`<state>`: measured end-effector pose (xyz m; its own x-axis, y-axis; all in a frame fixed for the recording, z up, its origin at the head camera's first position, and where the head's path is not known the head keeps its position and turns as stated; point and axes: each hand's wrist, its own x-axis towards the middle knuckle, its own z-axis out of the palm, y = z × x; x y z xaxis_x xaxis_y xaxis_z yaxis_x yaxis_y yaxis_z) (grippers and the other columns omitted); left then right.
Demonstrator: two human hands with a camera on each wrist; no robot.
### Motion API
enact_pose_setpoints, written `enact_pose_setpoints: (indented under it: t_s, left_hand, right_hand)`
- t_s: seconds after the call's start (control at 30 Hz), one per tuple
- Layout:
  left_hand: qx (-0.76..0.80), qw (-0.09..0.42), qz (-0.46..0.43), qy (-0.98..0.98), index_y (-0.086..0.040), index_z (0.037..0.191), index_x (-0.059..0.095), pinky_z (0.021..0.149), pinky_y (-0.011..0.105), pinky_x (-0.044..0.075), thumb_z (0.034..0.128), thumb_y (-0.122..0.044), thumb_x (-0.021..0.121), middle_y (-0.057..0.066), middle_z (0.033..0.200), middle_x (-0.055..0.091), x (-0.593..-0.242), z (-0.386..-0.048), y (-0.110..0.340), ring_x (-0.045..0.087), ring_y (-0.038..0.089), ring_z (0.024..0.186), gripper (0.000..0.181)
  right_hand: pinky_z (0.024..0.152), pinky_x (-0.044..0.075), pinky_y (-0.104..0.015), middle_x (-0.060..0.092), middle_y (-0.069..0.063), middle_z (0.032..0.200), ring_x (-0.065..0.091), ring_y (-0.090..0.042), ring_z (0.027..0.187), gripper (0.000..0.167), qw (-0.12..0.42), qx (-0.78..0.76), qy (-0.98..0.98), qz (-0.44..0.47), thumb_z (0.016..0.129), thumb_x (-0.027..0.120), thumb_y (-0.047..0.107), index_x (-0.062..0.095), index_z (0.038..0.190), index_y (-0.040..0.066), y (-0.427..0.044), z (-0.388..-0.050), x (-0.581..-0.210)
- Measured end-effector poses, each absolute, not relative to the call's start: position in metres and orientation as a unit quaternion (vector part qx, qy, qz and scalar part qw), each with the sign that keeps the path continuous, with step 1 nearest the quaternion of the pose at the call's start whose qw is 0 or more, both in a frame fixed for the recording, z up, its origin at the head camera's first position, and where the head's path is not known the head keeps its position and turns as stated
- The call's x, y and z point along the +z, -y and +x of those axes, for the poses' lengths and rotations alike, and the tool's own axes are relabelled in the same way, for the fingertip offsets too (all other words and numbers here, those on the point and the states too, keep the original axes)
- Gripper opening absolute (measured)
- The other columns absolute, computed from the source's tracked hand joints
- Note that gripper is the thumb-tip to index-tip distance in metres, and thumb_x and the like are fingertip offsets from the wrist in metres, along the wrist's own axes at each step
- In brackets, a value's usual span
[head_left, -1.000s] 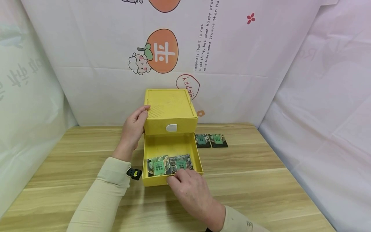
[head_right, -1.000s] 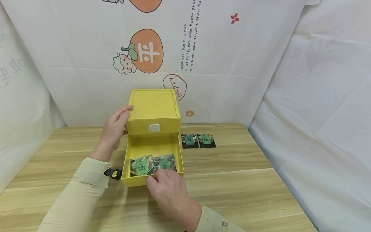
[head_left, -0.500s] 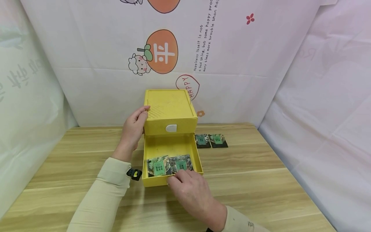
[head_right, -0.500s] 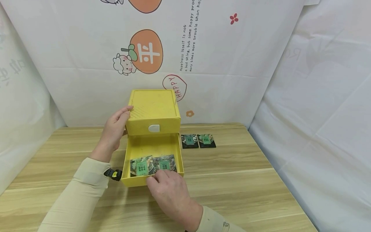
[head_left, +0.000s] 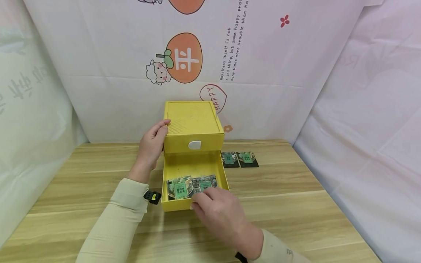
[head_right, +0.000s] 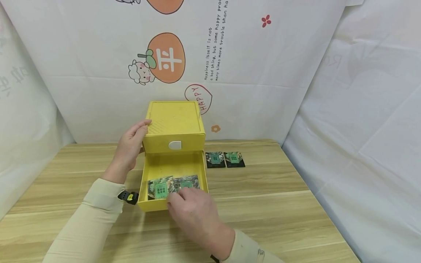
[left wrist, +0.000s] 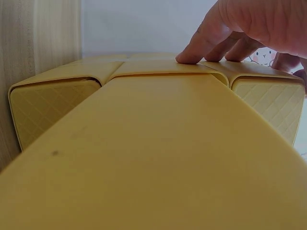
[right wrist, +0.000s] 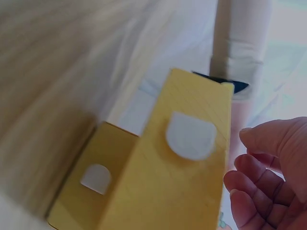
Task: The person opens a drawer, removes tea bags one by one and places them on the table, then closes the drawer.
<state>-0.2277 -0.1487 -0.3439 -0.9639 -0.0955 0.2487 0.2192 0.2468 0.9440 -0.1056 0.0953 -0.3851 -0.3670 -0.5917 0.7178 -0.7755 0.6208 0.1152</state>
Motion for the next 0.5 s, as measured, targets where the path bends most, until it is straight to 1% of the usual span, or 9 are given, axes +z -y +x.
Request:
enact_pose_setpoints:
  t_s: [0.13, 0.33, 0.5]
  left_hand:
    - [-0.612, 0.126, -0.04, 0.78, -0.034, 0.152, 0.055, 0.048, 0.027, 0.034, 0.1093, -0.052, 0.043, -0.009, 0.159, 0.047, -0.344, -0.228, 0.149, 0.029, 0.011, 0.046, 0.048]
    - [-0.612, 0.123, -0.04, 0.78, -0.034, 0.153, 0.054, 0.047, 0.028, 0.033, 0.1089, -0.054, 0.042, -0.008, 0.16, 0.047, -0.344, -0.228, 0.149, 0.028, 0.011, 0.046, 0.049]
    - [-0.613, 0.121, -0.039, 0.78, -0.034, 0.153, 0.054, 0.046, 0.027, 0.032, 0.1087, -0.054, 0.041, -0.008, 0.159, 0.047, -0.344, -0.227, 0.149, 0.028, 0.011, 0.045, 0.05]
  right_hand:
    - [0.061, 0.057, -0.022, 0.072, 0.004, 0.083, 0.068, -0.01, 0.07, 0.018, 0.389, 0.138, 0.811, 0.415, 0.083, 0.088, 0.018, 0.073, 0.092, 0.016, -0.099, -0.112, -0.373]
    - [0.056, 0.054, -0.024, 0.071, -0.001, 0.085, 0.066, -0.014, 0.068, 0.02, 0.394, 0.143, 0.815, 0.4, 0.086, 0.086, 0.019, 0.072, 0.098, 0.011, -0.104, -0.127, -0.359]
    - [0.059, 0.057, -0.03, 0.074, -0.005, 0.091, 0.069, -0.019, 0.074, 0.031, 0.384, 0.116, 0.835, 0.375, 0.084, 0.088, 0.024, 0.073, 0.107, 0.009, -0.105, -0.138, -0.354]
